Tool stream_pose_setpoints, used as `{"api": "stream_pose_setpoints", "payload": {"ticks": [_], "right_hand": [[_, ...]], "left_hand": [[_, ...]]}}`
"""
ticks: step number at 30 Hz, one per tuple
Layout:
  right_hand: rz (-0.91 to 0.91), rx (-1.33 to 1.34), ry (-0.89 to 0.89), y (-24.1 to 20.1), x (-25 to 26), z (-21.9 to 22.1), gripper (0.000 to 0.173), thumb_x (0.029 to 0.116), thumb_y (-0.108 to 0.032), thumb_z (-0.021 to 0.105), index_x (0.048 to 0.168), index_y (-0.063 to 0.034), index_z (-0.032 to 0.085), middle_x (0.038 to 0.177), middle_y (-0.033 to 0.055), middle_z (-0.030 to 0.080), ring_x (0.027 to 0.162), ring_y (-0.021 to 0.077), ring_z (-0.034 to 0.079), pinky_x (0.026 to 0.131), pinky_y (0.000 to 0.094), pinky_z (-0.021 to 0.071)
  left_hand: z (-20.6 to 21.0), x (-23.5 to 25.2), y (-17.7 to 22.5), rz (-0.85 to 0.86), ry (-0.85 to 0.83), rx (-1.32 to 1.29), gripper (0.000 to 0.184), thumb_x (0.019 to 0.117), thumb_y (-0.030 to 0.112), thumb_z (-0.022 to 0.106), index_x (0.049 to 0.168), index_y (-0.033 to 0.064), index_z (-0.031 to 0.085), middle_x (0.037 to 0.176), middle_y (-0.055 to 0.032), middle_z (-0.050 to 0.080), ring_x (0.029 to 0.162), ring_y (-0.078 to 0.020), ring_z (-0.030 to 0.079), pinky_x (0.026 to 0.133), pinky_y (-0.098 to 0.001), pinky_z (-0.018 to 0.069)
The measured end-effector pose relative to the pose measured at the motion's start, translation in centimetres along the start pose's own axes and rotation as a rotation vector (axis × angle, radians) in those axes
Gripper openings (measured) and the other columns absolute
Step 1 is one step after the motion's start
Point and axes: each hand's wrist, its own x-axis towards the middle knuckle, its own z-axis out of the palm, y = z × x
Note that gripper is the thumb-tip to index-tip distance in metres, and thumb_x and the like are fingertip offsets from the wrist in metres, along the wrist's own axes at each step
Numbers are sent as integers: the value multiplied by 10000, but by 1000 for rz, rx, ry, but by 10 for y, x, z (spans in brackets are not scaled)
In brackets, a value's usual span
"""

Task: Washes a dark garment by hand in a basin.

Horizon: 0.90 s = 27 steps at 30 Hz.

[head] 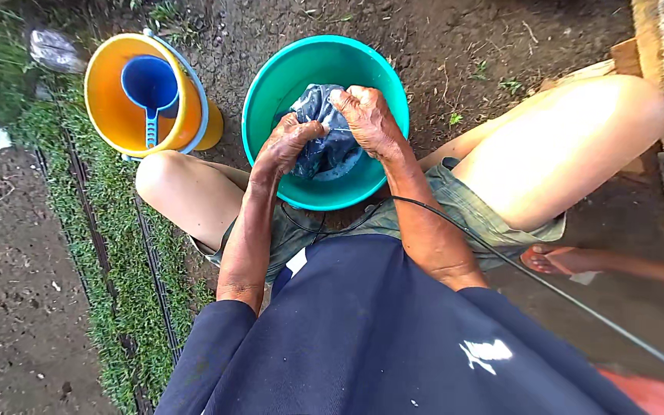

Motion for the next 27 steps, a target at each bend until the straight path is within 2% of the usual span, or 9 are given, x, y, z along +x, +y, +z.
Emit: {"api": "stream_pose_setpoints", "payload": {"ticks": [3,6,11,13,17,22,27], "right_hand": [[12,-4,0,-1,0,1,403,1039,-393,580,747,-118,543,656,3,480,602,133,488,606,345,434],[27,-20,0,-3,1,2,402,1039,-394,579,755,-112,551,661,7,494,607,136,503,609,347,447],[-5,-34,-11,-2,1,3,379,1038,-358,586,756,-107,546,655,7,483,592,131,489,592,336,435],[-3,-50,-14,-2,1,4,382,1034,-365,590,752,-113,539,649,5,475,585,134,480,586,340,427],[-1,-56,-14,-2,2,3,396,1030,-378,599,739,-119,529,641,1,470,578,131,475,584,338,422],[14,-45,-6,-4,2,2,396,1024,-391,603,746,-117,536,647,3,473,590,136,481,589,348,429],[3,-43,-12,-5,2,2,389,1026,-372,603,742,-118,526,648,2,470,586,131,478,586,338,423]], "left_hand": [[1,1,0,1,-1,9,251,888,98,674,1120,12,630,952,-94,715,865,-184,709,795,-384,608],[4,1,1,12,-22,17,249,905,94,700,1123,-9,636,952,-116,726,865,-203,722,805,-394,616],[7,0,2,-23,4,112,177,848,85,670,1015,44,629,840,-51,695,752,-139,688,691,-332,592],[5,-1,1,-26,-6,118,151,854,84,661,997,49,628,830,-46,693,743,-133,685,681,-327,590],[2,-1,0,-18,-38,76,168,865,86,651,1027,51,625,854,-45,693,766,-132,684,701,-329,588],[3,-3,3,-5,-49,17,237,897,97,693,1111,18,628,946,-84,718,863,-168,710,799,-365,607],[8,-2,3,-15,-11,67,219,872,92,686,1074,23,638,912,-72,718,835,-158,711,769,-357,610]]}}
